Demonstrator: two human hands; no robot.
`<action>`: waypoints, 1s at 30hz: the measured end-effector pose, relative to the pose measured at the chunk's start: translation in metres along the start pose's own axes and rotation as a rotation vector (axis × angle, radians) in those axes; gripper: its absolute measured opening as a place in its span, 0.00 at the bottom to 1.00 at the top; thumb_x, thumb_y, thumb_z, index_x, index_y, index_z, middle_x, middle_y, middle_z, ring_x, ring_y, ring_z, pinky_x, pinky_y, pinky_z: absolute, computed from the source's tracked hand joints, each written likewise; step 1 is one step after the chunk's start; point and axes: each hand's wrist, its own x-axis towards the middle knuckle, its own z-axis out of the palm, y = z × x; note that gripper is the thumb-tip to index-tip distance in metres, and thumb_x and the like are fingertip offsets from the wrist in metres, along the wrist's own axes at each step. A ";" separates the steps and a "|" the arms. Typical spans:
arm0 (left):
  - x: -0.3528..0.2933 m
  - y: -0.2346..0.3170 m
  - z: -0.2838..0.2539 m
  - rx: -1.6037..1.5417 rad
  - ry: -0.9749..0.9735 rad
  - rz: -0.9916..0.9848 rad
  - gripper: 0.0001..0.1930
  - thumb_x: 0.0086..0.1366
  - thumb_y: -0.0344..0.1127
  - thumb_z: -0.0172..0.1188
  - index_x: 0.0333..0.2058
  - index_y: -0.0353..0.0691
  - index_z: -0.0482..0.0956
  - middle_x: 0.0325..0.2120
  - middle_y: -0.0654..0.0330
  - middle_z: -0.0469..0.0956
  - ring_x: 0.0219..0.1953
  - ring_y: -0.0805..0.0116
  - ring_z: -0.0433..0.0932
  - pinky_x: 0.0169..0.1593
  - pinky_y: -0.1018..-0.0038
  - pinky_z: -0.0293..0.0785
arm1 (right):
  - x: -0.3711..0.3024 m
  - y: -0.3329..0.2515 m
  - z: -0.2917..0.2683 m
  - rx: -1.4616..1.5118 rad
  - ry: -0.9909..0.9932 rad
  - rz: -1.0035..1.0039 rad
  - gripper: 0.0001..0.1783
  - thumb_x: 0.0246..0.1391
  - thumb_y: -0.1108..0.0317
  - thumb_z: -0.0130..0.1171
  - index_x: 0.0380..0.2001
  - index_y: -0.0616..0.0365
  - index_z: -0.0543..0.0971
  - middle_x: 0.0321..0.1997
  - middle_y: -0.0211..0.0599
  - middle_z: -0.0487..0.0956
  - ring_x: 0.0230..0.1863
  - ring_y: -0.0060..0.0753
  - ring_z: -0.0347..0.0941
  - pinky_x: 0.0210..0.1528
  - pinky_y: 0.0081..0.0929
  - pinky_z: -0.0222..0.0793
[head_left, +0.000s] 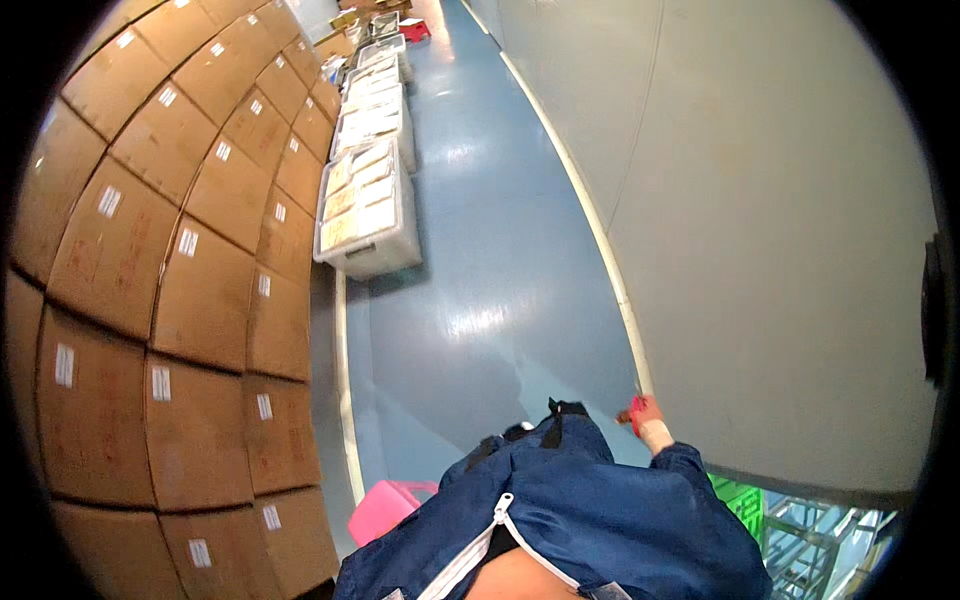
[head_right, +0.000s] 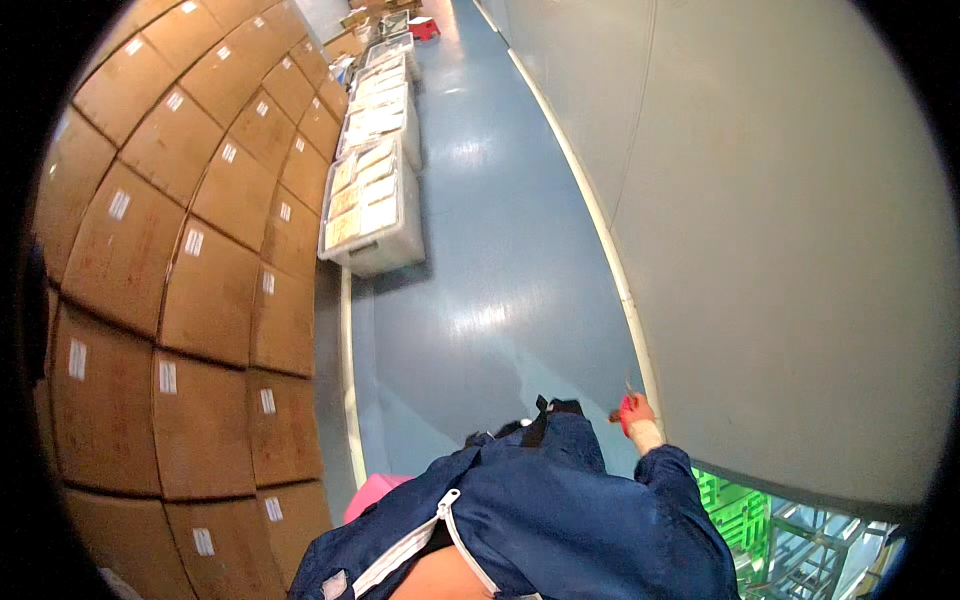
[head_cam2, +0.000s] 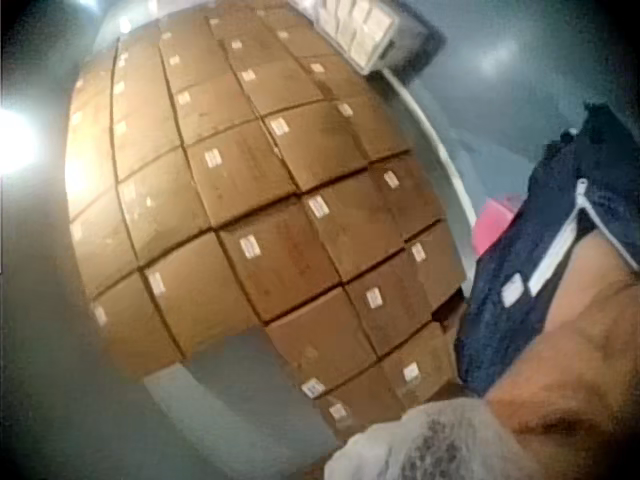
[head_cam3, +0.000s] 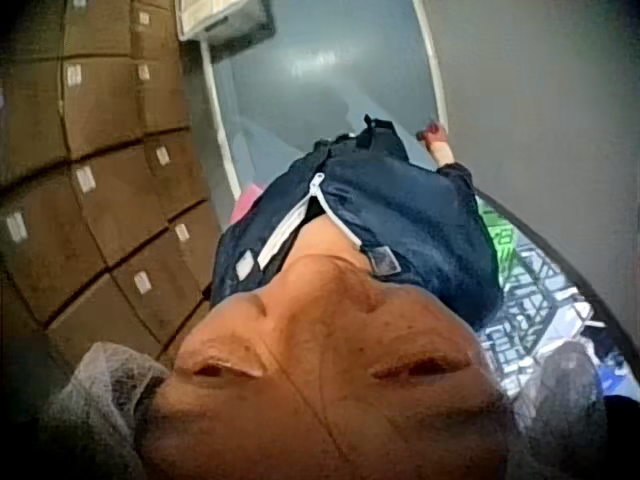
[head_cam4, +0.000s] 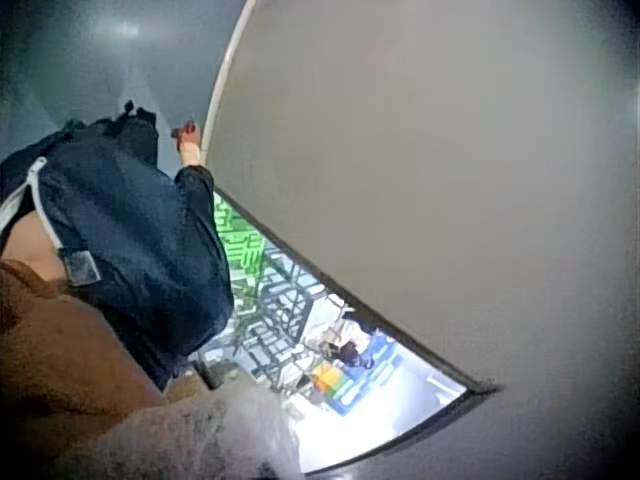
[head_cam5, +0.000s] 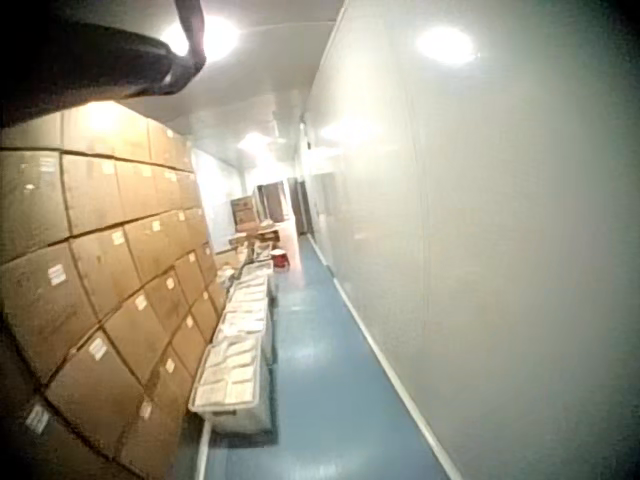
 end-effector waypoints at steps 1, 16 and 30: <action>0.013 0.040 -0.023 -0.009 0.020 0.014 0.26 0.52 0.59 0.53 0.21 0.36 0.74 0.13 0.56 0.71 0.12 0.65 0.68 0.18 0.69 0.64 | 0.022 0.011 0.006 0.020 0.018 0.035 0.37 0.28 0.55 0.67 0.45 0.57 0.69 0.42 0.46 0.75 0.46 0.46 0.70 0.49 0.32 0.64; -0.022 0.601 -0.288 -0.579 0.564 0.518 0.22 0.55 0.50 0.57 0.12 0.44 0.64 0.07 0.68 0.60 0.07 0.75 0.57 0.11 0.78 0.52 | 0.418 -0.451 0.006 -0.114 -0.159 -0.057 0.37 0.32 0.57 0.64 0.49 0.60 0.66 0.46 0.44 0.73 0.45 0.40 0.71 0.43 0.28 0.68; 0.043 1.065 -0.434 -0.870 0.398 0.754 0.17 0.59 0.48 0.54 0.17 0.46 0.69 0.07 0.72 0.60 0.08 0.84 0.55 0.11 0.84 0.47 | 0.744 -0.807 0.050 -0.017 -0.027 -0.266 0.34 0.33 0.55 0.65 0.47 0.55 0.68 0.40 0.49 0.75 0.43 0.48 0.71 0.45 0.34 0.66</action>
